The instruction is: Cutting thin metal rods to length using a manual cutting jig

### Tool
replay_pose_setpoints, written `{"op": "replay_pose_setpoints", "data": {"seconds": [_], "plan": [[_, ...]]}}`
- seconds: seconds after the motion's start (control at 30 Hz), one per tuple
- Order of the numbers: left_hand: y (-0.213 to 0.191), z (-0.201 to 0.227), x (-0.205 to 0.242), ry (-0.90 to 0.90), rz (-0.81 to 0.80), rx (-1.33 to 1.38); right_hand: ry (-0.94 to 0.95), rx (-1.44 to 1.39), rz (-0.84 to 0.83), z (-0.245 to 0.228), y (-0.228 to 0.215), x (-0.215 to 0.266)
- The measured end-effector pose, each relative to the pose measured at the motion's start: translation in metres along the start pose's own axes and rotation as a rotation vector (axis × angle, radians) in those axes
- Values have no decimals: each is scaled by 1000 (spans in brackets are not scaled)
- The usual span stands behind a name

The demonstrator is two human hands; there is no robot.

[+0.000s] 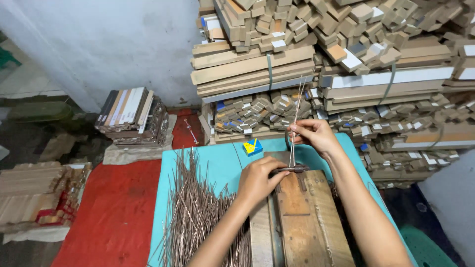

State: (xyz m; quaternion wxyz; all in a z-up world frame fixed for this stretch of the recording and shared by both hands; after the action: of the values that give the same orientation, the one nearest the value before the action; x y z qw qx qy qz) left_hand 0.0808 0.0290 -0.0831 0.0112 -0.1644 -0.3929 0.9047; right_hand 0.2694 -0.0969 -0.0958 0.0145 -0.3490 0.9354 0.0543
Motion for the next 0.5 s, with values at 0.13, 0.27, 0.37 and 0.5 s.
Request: {"op": "replay_pose_setpoints", "data": {"seconds": [0.13,0.27,0.37,0.5], "plan": [[3,-3,1,-32,-30,38,12,-10,7,5,-3,5],[7,-9,0,-32,-10,110,-15,-25,2,10,-11,8],[5,-11,-2,-42,8,151,-19,-30,10,11,-14,5],[3,-9,2,-43,32,159,-27,-40,17,18,-12,-3]]}}
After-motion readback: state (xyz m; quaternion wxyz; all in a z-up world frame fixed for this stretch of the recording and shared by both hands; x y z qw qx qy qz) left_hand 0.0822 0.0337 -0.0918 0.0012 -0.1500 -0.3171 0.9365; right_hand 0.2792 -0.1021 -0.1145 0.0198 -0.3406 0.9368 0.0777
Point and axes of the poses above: each hand's wrist, its own x-axis away from the middle knuckle, its own y-axis out of the palm, z = x × y, the point moved 6 cm from there along -x, towards the middle knuckle, and after that the axes turned 15 degrees about -z, right-handed, at the moved point
